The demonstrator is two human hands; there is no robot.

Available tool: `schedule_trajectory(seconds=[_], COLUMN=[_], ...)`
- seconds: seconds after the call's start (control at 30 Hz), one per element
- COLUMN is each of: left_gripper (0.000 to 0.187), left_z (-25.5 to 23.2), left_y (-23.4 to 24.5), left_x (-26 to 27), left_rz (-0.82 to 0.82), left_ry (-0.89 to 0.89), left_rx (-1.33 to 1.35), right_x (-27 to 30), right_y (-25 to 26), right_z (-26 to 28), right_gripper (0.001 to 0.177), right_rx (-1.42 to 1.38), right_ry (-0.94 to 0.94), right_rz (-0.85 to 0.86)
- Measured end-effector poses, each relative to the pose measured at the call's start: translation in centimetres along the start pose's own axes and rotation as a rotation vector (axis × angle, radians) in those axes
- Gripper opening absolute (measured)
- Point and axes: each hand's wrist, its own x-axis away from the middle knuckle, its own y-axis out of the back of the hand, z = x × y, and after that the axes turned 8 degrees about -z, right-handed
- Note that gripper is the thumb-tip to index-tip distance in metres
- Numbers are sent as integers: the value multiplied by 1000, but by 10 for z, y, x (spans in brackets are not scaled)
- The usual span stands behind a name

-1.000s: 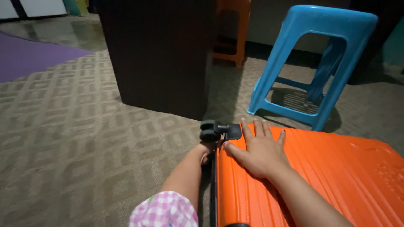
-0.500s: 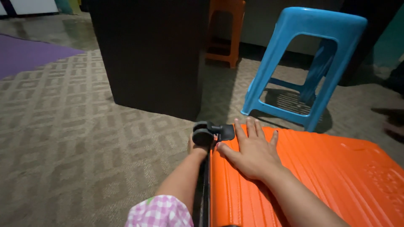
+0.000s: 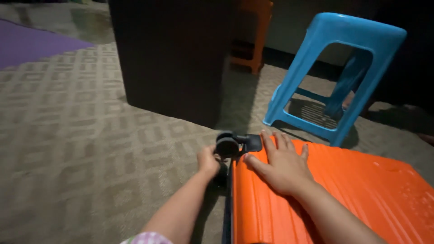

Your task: The person packs a suitcase by organizing black plastic-wrapped items, placing a blue strap inside, and securing internal straps before closing and zipping the orange luggage.

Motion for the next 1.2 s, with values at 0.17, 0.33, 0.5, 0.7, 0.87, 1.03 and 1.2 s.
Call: schedule_trajectory(seconds=[0.17, 0.33, 0.5, 0.7, 0.87, 1.03, 1.2], left_gripper=[26, 21, 17, 10, 18, 25, 26], left_z=[-60, -66, -88, -70, -2, -20, -24], left_y=[34, 31, 39, 39, -29, 1, 2], left_x=[27, 32, 41, 29, 10, 16, 20], left_rz=[26, 10, -10, 12, 106, 242, 318], left_ry=[-6, 10, 27, 3, 222, 249, 17], left_rx=[-263, -255, -298, -171, 202, 485, 80], right_x=[-2, -1, -4, -24, -42, -76, -125], right_y=[-1, -1, -4, -22, -20, -38, -92], right_z=[2, 1, -10, -1, 34, 18, -52], right_gripper=[99, 99, 96, 57, 46, 54, 68], right_rx=[22, 12, 28, -37, 287, 388, 524], right_ry=[-29, -35, 26, 333, 74, 30, 28], right_rz=[12, 19, -18, 11, 225, 345, 289])
